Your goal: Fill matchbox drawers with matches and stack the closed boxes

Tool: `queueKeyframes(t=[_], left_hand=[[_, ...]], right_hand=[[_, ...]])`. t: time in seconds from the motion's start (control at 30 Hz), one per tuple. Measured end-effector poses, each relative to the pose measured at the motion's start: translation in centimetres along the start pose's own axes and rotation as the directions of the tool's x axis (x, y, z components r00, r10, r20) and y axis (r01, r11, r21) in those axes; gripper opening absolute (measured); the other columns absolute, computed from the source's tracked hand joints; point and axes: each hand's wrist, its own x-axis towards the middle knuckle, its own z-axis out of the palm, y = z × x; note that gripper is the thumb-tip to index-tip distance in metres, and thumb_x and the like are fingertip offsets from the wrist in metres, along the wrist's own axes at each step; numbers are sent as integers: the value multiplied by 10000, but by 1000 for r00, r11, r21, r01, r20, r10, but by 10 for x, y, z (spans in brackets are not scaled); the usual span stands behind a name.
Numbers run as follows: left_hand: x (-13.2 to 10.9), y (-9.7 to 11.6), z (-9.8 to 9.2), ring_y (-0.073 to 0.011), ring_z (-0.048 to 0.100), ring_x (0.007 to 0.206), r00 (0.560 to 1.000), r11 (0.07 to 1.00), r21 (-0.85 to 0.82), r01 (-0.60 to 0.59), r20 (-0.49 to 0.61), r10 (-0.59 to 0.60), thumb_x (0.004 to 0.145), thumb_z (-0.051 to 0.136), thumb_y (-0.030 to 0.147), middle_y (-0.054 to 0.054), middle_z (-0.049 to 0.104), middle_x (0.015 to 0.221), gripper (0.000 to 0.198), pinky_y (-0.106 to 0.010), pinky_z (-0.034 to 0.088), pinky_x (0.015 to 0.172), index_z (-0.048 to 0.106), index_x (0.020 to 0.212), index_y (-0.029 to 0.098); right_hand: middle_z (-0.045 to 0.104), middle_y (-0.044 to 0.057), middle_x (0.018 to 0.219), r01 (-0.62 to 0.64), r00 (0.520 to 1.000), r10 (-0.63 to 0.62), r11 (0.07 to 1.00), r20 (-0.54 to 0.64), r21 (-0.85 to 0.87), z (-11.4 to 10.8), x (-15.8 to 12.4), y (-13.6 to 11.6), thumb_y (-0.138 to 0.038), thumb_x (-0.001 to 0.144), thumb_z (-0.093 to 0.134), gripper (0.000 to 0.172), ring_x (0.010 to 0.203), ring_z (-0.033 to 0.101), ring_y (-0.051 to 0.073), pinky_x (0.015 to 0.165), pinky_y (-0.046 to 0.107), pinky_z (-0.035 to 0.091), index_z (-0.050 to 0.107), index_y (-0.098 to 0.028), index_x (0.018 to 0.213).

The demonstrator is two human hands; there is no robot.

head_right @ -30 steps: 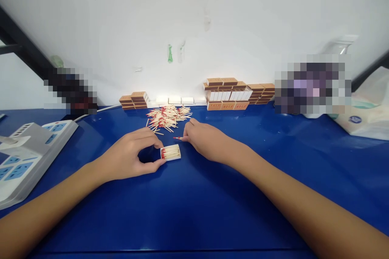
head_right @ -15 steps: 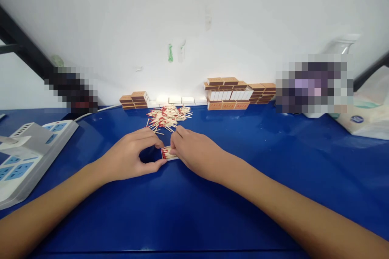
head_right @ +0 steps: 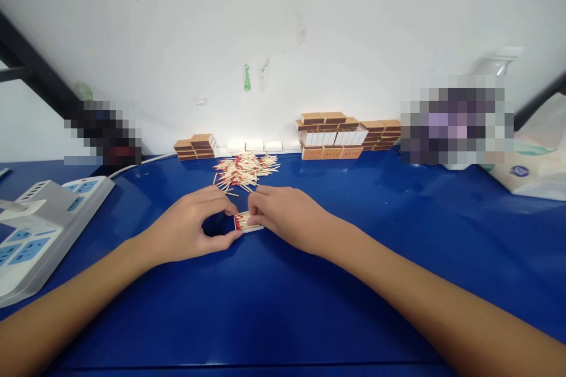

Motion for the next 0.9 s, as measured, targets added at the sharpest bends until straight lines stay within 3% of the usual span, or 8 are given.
queueKeyframes(t=[0.63,0.9], left_hand=[[0,-1,-1,-203,615,838,1000,1000,5,5,0,-5,886,718,356,-32,700,882,175,-346,498,754,663,937,198],[-1,-1,0,-199,606,835,1000,1000,11,-7,2,6,890,719,347,-25,703,884,176,-349,496,762,668,951,191]], right_hand=[[705,27,948,178,972,-153,975,-178,134,10,3,9,-150,994,602,113,846,633,154,773,283,459,700,-198,966],[676,29,978,147,979,-119,974,-164,170,9,2,10,-152,982,633,112,830,620,139,746,268,452,734,-198,993]])
